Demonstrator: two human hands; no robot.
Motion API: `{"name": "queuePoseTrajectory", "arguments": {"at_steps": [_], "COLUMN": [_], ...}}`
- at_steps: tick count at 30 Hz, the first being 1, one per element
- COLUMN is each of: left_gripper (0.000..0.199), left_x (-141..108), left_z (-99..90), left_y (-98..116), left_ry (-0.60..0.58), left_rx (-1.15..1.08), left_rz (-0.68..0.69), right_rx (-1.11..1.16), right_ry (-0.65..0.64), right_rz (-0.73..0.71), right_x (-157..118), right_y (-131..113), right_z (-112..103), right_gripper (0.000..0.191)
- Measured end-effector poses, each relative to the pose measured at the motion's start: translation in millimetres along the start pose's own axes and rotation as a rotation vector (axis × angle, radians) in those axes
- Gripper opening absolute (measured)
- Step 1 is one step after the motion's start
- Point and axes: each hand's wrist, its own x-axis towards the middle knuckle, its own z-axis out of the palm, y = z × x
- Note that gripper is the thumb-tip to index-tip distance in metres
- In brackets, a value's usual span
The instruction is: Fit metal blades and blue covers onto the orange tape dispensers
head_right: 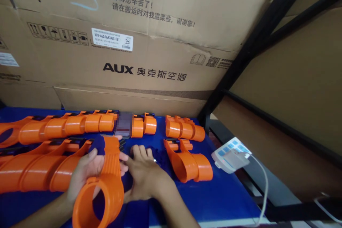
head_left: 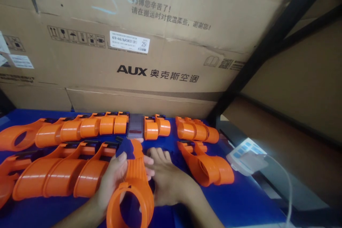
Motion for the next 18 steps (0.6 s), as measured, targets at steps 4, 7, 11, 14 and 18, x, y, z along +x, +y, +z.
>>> {"name": "queuePoseTrajectory", "arguments": {"at_steps": [4, 7, 11, 14, 18], "left_gripper": [0.056, 0.056, 0.063, 0.071, 0.079], "left_x": [1, 2, 2, 1, 0], "left_z": [-5.7, -1.6, 13.0, 20.4, 21.9], "left_y": [-3, -5, -7, -6, -6], "left_ry": [0.0, 0.041, 0.173, 0.23, 0.239], "left_rx": [0.024, 0.02, -0.03, -0.021, 0.004], "left_rz": [-0.043, -0.042, 0.014, 0.032, 0.036], "right_rx": [-0.055, -0.075, -0.085, -0.091, -0.092], "right_ry": [0.031, 0.093, 0.13, 0.096, 0.058], "right_rz": [0.062, 0.082, 0.042, 0.049, 0.109], "right_x": [5, 6, 6, 6, 7], "right_y": [0, 1, 2, 4, 3], "right_z": [4, -2, -10, -12, -8], "right_gripper": [0.072, 0.029, 0.016, 0.033, 0.042]}}
